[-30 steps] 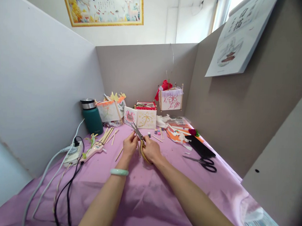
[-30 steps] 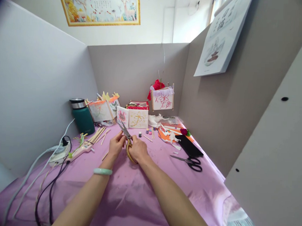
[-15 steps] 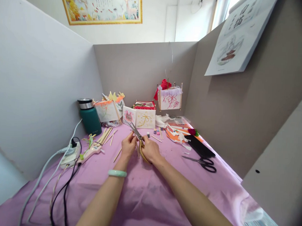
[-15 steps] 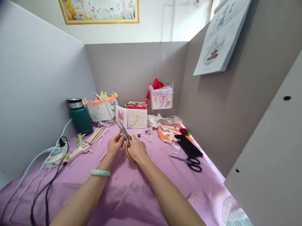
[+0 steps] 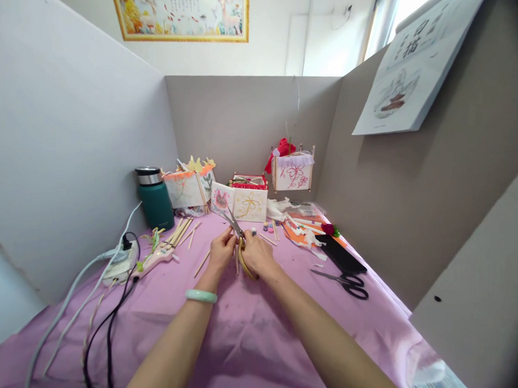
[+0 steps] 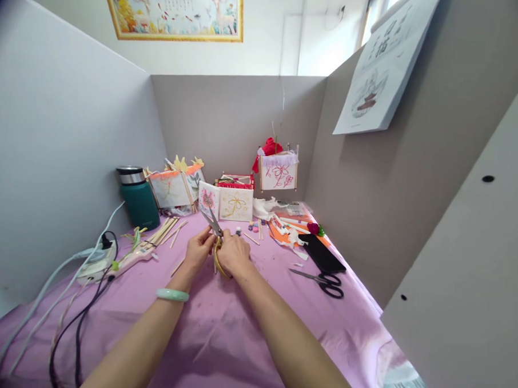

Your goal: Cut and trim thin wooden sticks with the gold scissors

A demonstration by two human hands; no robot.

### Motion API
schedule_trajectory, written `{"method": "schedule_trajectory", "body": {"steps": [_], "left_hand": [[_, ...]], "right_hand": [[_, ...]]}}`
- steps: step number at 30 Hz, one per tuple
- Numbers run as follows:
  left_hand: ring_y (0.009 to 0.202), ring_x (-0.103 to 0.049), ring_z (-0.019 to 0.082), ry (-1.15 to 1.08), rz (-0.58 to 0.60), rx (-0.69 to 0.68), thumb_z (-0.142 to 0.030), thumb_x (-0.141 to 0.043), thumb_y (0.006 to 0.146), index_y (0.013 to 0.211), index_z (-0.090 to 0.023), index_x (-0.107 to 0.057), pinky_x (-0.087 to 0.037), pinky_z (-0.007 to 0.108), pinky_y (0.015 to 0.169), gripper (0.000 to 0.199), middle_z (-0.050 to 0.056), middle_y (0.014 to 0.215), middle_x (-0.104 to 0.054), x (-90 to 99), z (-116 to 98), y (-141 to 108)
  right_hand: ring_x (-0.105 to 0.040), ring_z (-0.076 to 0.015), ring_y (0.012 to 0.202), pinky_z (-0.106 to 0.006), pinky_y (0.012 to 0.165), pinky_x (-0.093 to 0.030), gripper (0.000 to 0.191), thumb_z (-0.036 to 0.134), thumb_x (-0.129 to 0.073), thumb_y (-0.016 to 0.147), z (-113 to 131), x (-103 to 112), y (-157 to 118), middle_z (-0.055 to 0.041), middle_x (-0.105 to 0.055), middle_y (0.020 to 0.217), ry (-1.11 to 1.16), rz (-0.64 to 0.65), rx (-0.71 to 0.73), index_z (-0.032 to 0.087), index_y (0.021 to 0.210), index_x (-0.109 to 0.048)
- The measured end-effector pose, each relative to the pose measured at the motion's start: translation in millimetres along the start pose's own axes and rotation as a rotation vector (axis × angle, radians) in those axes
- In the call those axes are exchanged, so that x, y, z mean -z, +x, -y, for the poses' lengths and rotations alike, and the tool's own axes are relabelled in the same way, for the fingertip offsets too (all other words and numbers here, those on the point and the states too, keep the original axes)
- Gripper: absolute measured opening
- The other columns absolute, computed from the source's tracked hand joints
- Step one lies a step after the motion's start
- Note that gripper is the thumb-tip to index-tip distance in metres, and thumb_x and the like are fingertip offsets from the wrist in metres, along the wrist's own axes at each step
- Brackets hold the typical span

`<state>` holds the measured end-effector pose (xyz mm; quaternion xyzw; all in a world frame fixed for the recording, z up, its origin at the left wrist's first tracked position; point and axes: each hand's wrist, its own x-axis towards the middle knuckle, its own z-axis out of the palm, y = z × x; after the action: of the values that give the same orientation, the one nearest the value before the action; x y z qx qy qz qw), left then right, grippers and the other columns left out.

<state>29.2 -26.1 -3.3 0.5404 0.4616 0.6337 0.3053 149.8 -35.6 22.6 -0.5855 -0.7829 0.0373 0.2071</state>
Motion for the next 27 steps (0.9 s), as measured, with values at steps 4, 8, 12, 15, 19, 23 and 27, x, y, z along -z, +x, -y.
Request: {"method": "schedule_trajectory", "body": {"steps": [4,8,12,15,19,23,27], "left_hand": [[0.042,-0.038,0.005,0.029,-0.004,-0.008,-0.027,-0.058,0.073,0.122,-0.009,-0.059,-0.032,0.018,0.043,0.053,-0.004,0.054,-0.055,1.6,4,2],[0.041,-0.039,0.006,0.027,-0.024,-0.006,-0.029,-0.059,0.072,0.123,-0.011,-0.059,-0.031,0.018,0.041,0.054,-0.004,0.056,-0.056,2.9,8,3],[0.041,-0.039,0.006,0.046,-0.044,-0.009,-0.029,-0.059,0.072,0.122,-0.012,-0.059,-0.030,0.018,0.041,0.054,-0.004,0.056,-0.056,3.7,13,5],[0.042,-0.040,0.006,0.046,-0.058,0.000,-0.029,-0.059,0.071,0.121,-0.013,-0.060,-0.031,0.018,0.041,0.053,-0.004,0.056,-0.055,4.4,16,7],[0.042,-0.041,0.007,0.050,-0.065,0.019,-0.028,-0.059,0.071,0.121,-0.013,-0.061,-0.032,0.018,0.042,0.052,-0.004,0.055,-0.055,4.9,17,8],[0.042,-0.040,0.007,0.071,-0.095,0.030,-0.026,-0.059,0.069,0.122,-0.011,-0.060,-0.033,0.019,0.045,0.054,-0.003,0.056,-0.056,4.0,12,8],[0.044,-0.040,0.007,0.063,-0.087,0.030,-0.028,-0.057,0.070,0.122,-0.012,-0.060,-0.033,0.019,0.046,0.055,-0.002,0.060,-0.058,5.0,7,10]], "right_hand": [[-0.066,-0.0257,0.082,-0.030,0.063,-0.040,0.031,0.043,-0.036,0.092,0,-3,1,-0.0095,-0.068,0.089,-0.030,-0.024,0.032,0.020,0.108,-0.049],[-0.066,-0.0264,0.082,-0.031,0.065,-0.040,0.030,0.040,-0.034,0.093,1,-1,2,-0.0108,-0.069,0.088,-0.074,-0.020,0.059,0.018,0.108,-0.049],[-0.066,-0.0266,0.083,-0.032,0.067,-0.041,0.034,0.044,-0.034,0.093,2,0,3,-0.0123,-0.069,0.088,-0.090,0.000,0.068,0.017,0.108,-0.050],[-0.066,-0.0278,0.084,-0.033,0.068,-0.042,0.038,0.048,-0.036,0.092,2,-1,6,-0.0123,-0.070,0.088,-0.091,0.009,0.072,0.017,0.108,-0.050],[-0.066,-0.0289,0.084,-0.034,0.068,-0.043,0.041,0.051,-0.037,0.090,0,-4,9,-0.0127,-0.070,0.088,-0.097,0.005,0.076,0.017,0.108,-0.052],[-0.067,-0.0270,0.081,-0.033,0.067,-0.043,0.034,0.040,-0.031,0.094,-1,-10,7,-0.0124,-0.070,0.086,-0.098,-0.032,0.088,0.017,0.107,-0.053],[-0.066,-0.0254,0.077,-0.032,0.066,-0.041,0.033,0.037,-0.030,0.095,-2,-9,4,-0.0113,-0.069,0.083,-0.100,-0.044,0.105,0.018,0.108,-0.053]]}}
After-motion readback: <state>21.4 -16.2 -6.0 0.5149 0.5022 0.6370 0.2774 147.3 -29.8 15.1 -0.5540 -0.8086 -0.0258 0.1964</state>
